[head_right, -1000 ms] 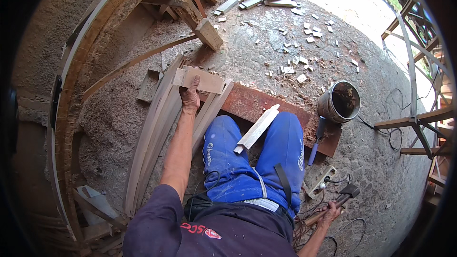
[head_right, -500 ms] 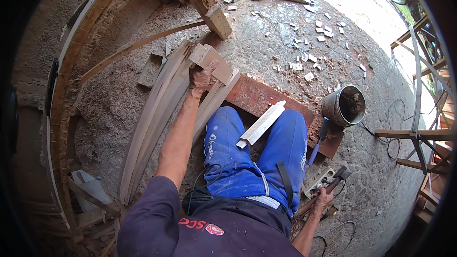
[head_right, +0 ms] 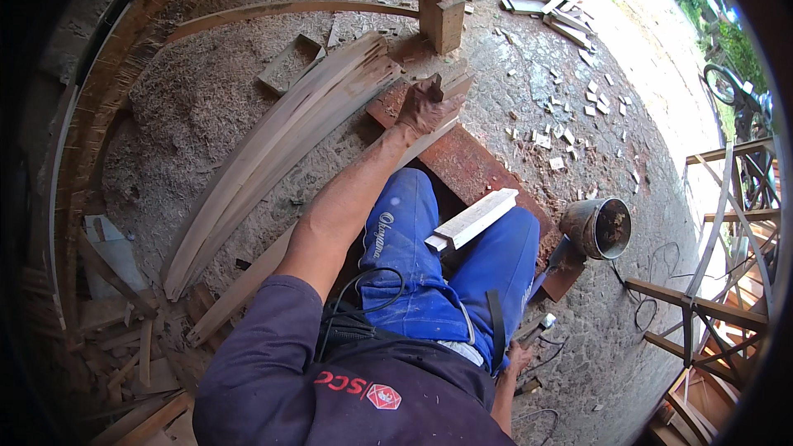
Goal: The person sits on the floor and uses a chisel and hammer to carve a small wooden block. They repeatedly strike the chisel to shape the wood, then use a hand saw to cut the block. Finally, they place the finished piece with other similar blocks.
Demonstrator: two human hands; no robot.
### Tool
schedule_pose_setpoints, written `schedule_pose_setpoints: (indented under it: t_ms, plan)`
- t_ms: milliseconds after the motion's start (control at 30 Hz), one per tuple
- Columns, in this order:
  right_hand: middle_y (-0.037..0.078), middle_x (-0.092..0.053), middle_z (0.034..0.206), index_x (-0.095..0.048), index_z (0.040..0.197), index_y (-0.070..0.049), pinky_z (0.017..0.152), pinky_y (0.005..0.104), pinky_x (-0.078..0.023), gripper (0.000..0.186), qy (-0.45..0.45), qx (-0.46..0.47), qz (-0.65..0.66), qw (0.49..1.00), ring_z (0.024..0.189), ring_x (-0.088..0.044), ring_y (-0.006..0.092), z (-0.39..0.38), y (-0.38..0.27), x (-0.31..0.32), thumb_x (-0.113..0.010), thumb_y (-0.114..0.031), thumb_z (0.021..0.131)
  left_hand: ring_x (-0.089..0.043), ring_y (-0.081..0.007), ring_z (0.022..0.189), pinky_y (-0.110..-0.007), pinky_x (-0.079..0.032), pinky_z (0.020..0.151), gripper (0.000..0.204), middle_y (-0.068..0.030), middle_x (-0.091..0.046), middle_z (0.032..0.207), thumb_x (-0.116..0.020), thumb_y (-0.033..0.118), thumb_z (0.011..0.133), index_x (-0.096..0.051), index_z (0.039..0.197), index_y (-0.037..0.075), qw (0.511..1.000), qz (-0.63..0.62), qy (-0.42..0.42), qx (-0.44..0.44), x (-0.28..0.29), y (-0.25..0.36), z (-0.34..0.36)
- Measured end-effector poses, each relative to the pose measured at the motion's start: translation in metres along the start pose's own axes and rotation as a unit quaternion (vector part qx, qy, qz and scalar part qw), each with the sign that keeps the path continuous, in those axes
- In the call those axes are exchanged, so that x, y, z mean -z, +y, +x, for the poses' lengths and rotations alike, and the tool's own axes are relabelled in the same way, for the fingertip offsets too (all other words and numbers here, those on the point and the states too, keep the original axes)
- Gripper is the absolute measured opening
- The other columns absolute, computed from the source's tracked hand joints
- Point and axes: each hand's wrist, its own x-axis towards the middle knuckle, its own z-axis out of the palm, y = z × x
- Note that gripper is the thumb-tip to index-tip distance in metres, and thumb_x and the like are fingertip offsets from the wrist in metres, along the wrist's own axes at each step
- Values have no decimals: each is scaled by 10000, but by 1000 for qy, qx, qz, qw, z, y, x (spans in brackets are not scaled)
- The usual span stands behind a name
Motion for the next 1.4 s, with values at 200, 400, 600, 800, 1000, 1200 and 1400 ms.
schedule_pose_setpoints:
  t_ms: [200, 400, 600, 800, 1000, 1200, 1400]
  plan:
    - [242, -723, 946, -687, 1017, -2, 836, 494, -513, 397, -49, 10, -4, 999, 922, -701, 406, 25, 29, -18, -742, -298, 759, -691, -398, 1033, -438, -557, 895, 569, -234, -707, 1110, -768, 395, 874, -595, 1248, 2, 1000, 14, -14, 24, 13, 10, -1]
    - [268, -714, 989, -664, 1048, -9, 852, 487, -522, 428, -95, 69, -185, 976, 972, -698, 421, 54, 46, -57, -714, -365, 816, -701, -366, 972, -440, -558, 871, 410, -204, -719, 1076, -744, 313, 907, -665, 1163, 2, 999, -24, 27, -15, 8, 11, -6]
    - [223, -612, 1233, -564, 1337, 28, 981, 433, -493, 433, 70, 157, 179, 969, 1135, -615, 358, 56, -131, 2, -623, -160, 952, -709, -279, 947, -400, -563, 812, 338, -145, -733, 1053, -774, 271, 909, -711, 1109, 7, 999, -16, 9, -26, 16, 12, -11]
    - [85, -426, 1556, -399, 1544, -245, 1147, 576, -341, 805, -181, 668, -204, 692, 1477, -356, 286, -12, -303, -11, -770, -208, 831, -638, -280, 1183, -456, -565, 958, 621, -100, -657, 1274, -697, 480, 948, -541, 1394, 78, 819, -502, 178, 212, 18, 27, -36]
    - [18, -523, 1208, -496, 1284, -230, 1116, 574, -342, 314, -129, 781, -259, 554, 1283, -490, 215, -14, -323, -86, -527, -228, 971, -675, -300, 1145, -484, -592, 946, 511, -112, -674, 1282, -535, 505, 1024, -592, 1329, 99, 663, -583, 236, 406, 9, 14, -105]
    - [35, -520, 1304, -487, 1344, -246, 1125, 547, -340, 418, -42, 757, -223, 613, 1362, -455, 237, 63, -341, -71, -560, -190, 935, -724, -202, 982, -370, -640, 781, 413, -32, -724, 1149, -517, 443, 1045, -636, 1257, 109, 568, -622, 204, 499, -8, -9, -132]
    - [187, -461, 1490, -215, 1624, -238, 923, 518, -538, 990, -212, 391, 303, 843, 1200, -599, 319, 85, -356, -36, -802, -324, 832, -668, -283, 1149, -442, -597, 922, 555, -112, -661, 1303, -420, 524, 1066, -552, 1359, 72, 617, -569, 213, 501, -52, 11, -138]
